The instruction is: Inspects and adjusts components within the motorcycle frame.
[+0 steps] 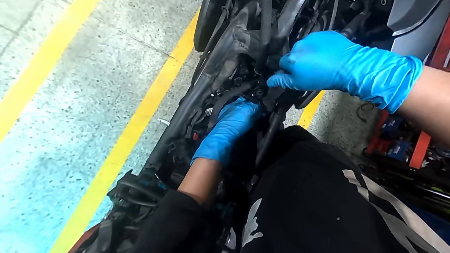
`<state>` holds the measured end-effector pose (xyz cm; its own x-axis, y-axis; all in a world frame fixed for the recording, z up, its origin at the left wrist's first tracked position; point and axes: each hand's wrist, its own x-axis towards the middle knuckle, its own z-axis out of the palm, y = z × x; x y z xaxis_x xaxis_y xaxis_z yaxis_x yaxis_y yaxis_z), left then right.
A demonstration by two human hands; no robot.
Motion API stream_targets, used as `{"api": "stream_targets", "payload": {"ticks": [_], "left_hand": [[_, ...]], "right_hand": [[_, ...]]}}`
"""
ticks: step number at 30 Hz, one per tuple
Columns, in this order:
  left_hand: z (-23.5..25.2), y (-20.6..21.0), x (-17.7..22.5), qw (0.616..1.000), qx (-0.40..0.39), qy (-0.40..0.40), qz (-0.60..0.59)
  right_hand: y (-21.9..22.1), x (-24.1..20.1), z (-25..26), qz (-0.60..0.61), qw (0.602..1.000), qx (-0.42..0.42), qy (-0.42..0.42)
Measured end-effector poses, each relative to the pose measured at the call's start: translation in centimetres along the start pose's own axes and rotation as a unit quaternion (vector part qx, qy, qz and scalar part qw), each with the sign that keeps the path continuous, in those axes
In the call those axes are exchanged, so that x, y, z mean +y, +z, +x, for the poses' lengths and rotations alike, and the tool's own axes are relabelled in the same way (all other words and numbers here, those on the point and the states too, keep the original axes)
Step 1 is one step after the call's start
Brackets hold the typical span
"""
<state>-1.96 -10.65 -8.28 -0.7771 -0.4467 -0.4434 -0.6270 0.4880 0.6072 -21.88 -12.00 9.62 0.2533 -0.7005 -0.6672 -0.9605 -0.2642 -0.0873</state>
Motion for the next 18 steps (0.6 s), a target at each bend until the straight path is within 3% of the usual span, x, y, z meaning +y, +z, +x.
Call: {"api": "stream_targets", "payload": {"ticks": [5, 8, 13, 16, 18], "left_hand": [[0.11, -0.01, -0.11, 1.0, -0.006, -0.006, -0.001], [0.31, 0.11, -0.28, 1.0, -0.001, -0.001, -0.003], [0.14, -0.31, 0.09, 1.0, -0.02, -0.013, 0.006], [0.26, -0.31, 0.09, 1.0, -0.018, -0.013, 0.005], [0.4, -0.22, -0.01, 1.0, -0.01, -0.007, 0.006]], "right_hand": [[-0.18, 0.43, 0.16, 0.033, 0.997, -0.009, -0.066], [-0.31, -0.32, 0.23, 0.005, 1.0, -0.001, -0.004], [-0.5, 0.32, 0.16, 0.027, 0.998, -0.014, -0.062], [-0.63, -0.5, 0.1, -0.011, 1.0, -0.012, 0.005], [-0.75, -0.1, -0.14, 0.003, 1.0, -0.015, -0.001]]}}
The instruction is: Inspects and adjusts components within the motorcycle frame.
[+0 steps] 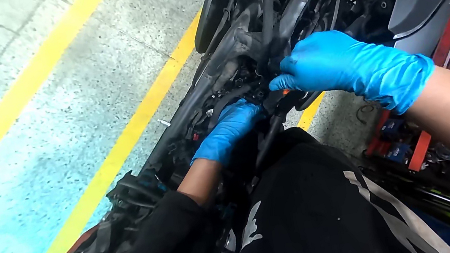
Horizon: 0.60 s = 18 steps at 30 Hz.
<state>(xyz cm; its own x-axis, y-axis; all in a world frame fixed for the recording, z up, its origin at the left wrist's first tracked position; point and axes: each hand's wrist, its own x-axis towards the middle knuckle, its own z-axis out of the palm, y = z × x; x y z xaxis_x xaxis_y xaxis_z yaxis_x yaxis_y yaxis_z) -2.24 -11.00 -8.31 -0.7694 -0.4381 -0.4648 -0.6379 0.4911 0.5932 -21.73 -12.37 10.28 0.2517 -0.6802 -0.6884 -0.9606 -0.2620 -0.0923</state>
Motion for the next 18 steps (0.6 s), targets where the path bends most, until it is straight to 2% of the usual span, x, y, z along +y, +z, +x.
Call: {"api": "stream_targets", "payload": {"ticks": [3, 7, 11, 15, 18], "left_hand": [[-0.21, 0.23, -0.18, 1.0, 0.0, 0.003, -0.006], [-0.2, -0.03, -0.05, 1.0, 0.006, 0.012, -0.003], [-0.17, -0.01, -0.1, 1.0, -0.004, 0.009, -0.005], [0.0, 0.0, -0.07, 1.0, -0.006, 0.003, 0.003], [-0.04, 0.14, -0.19, 1.0, -0.003, 0.005, 0.0]], "right_hand": [[0.52, 0.52, 0.01, 0.026, 0.998, -0.001, -0.051], [0.65, -0.09, 0.04, -0.004, 1.0, 0.012, 0.011], [0.62, 0.57, 0.13, 0.032, 0.998, 0.001, -0.057], [0.35, 0.03, 0.2, -0.008, 1.0, 0.009, 0.001], [0.37, 0.86, 0.28, 0.036, 0.998, -0.014, -0.057]]}}
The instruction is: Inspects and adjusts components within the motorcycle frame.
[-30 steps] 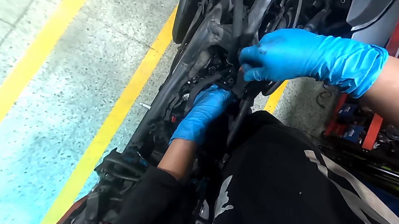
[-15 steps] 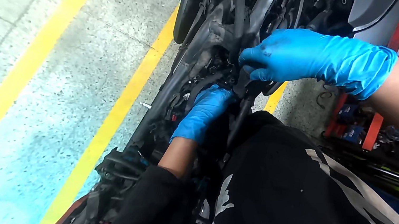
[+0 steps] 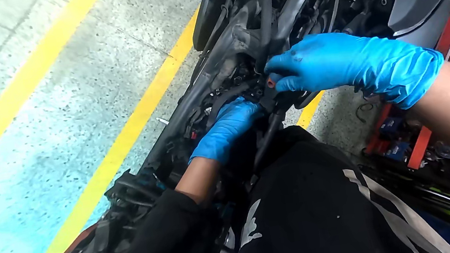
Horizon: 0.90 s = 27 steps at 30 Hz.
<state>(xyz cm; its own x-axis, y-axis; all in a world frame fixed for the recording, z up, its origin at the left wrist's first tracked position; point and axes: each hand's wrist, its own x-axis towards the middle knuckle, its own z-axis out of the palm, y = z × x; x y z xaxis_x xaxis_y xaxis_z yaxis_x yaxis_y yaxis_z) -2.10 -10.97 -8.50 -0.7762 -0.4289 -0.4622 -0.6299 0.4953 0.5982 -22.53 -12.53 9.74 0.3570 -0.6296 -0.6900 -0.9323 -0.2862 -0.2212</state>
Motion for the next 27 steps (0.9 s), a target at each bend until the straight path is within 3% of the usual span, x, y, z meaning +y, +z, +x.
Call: {"api": "stream_targets", "payload": {"ticks": [6, 10, 14, 19, 22, 25, 27], "left_hand": [[-0.3, -0.8, 0.6, 0.997, 0.044, -0.006, -0.069], [-0.3, -0.8, 0.4, 0.994, 0.053, -0.005, -0.096], [-0.1, -1.4, 1.0, 0.99, 0.046, -0.011, -0.135], [-0.2, -1.3, 0.8, 0.982, 0.05, -0.002, -0.183], [-1.6, -1.8, 1.3, 0.98, 0.062, -0.004, -0.188], [-5.2, -2.4, 3.1, 0.966, 0.128, -0.035, -0.221], [-7.8, -0.6, 3.4, 0.959, 0.185, -0.061, -0.205]], "right_hand": [[-0.1, -1.1, 0.5, -0.044, 0.997, 0.036, 0.045], [-0.1, -0.4, 0.7, -0.002, 0.999, 0.028, -0.033], [-0.1, -1.3, 0.7, -0.054, 0.996, 0.04, 0.061], [0.0, -0.1, 0.2, 0.001, 1.0, 0.005, -0.002], [0.1, -0.9, 0.4, -0.037, 0.997, 0.022, 0.059], [0.1, -0.4, 0.1, -0.032, 0.999, 0.023, 0.013], [0.4, -0.4, 0.2, -0.003, 1.0, 0.014, -0.021]]}}
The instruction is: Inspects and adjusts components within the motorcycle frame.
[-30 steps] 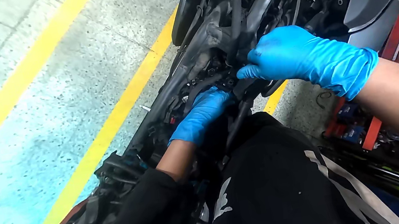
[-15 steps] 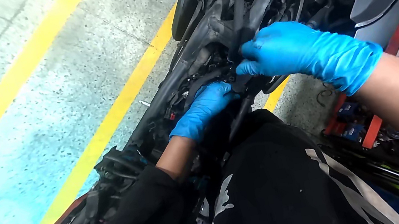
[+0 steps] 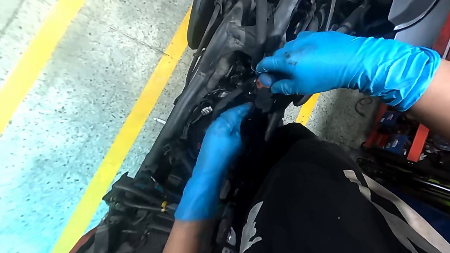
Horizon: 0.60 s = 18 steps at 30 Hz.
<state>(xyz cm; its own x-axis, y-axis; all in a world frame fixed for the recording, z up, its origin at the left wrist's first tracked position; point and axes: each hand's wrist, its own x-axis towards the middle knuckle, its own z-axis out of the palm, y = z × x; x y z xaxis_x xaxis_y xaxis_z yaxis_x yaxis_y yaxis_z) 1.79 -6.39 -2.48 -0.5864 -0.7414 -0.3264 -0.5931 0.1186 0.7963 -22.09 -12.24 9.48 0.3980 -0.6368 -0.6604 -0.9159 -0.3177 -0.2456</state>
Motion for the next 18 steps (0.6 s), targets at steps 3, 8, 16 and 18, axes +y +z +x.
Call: {"api": "stream_targets", "payload": {"ticks": [3, 8, 16, 18], "left_hand": [[-3.5, 2.0, -2.2, 0.994, 0.061, -0.058, 0.073], [-6.4, 3.9, -3.3, 0.974, 0.091, -0.019, 0.206], [-3.5, 1.7, -0.8, 0.986, 0.114, -0.043, -0.113], [-0.6, 1.7, 0.0, 0.99, 0.066, -0.039, -0.116]], "right_hand": [[0.0, -0.8, 0.5, -0.035, 0.998, 0.013, 0.051], [0.0, 0.0, 0.8, -0.053, 0.998, 0.003, 0.028], [5.4, 4.8, 2.9, -0.096, 0.978, 0.169, -0.072], [8.1, 7.4, 4.4, -0.141, 0.952, 0.259, -0.076]]}}
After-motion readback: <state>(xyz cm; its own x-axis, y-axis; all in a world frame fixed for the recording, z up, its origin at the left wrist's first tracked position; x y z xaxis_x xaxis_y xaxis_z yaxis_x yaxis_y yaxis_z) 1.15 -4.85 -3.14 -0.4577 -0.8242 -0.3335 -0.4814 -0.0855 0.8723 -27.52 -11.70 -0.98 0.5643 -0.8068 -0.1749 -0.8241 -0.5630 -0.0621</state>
